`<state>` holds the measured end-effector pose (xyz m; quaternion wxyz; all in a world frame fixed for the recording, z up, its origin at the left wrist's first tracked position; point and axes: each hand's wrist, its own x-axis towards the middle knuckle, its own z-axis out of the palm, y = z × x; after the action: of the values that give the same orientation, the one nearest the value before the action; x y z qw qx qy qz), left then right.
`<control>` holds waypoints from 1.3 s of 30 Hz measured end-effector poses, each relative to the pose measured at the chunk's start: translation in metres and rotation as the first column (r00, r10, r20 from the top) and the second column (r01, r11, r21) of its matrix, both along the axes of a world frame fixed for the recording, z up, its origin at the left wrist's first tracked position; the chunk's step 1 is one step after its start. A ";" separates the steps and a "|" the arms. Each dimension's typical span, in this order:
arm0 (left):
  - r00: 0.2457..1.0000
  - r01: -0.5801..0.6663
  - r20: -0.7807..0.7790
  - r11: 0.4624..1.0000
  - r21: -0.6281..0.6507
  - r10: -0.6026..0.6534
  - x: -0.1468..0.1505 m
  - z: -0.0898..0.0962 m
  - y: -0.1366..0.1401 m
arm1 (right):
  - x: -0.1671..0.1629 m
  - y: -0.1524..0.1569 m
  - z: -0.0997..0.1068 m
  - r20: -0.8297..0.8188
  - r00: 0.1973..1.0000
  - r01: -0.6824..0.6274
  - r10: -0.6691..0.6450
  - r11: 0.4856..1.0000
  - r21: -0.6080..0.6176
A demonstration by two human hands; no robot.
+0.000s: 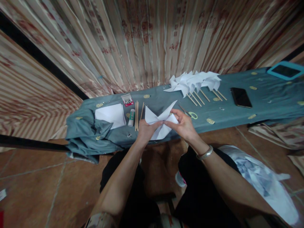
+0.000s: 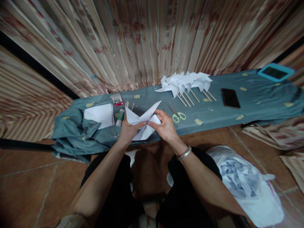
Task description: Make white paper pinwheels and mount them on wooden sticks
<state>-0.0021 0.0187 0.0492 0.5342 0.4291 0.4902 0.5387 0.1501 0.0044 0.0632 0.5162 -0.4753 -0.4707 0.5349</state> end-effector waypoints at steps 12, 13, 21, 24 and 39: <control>0.999 0.026 -0.037 1.000 0.004 -0.026 -0.003 -0.003 -0.001 | -0.002 0.000 -0.001 -0.059 0.998 0.003 -0.005 1.000 -0.028; 0.999 0.023 -0.034 1.000 -0.004 -0.023 -0.003 -0.003 -0.001 | -0.002 0.000 -0.001 -0.059 0.998 0.001 -0.003 1.000 -0.031; 0.998 0.022 -0.064 1.000 0.018 -0.021 -0.003 -0.005 -0.001 | -0.003 0.000 -0.002 -0.076 0.997 0.008 -0.012 0.999 -0.048; 0.997 0.020 -0.074 1.000 0.010 -0.020 -0.003 -0.005 0.000 | -0.003 0.001 -0.002 -0.069 0.997 0.011 -0.014 0.999 -0.046; 0.997 0.017 -0.080 0.999 -0.029 -0.019 -0.003 0.001 -0.002 | -0.004 0.000 -0.001 -0.088 0.996 0.016 -0.024 0.996 -0.089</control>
<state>-0.0051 0.0166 0.0503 0.5251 0.4471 0.5149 0.5092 0.1463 0.0047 0.0625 0.5204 -0.4780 -0.4184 0.5707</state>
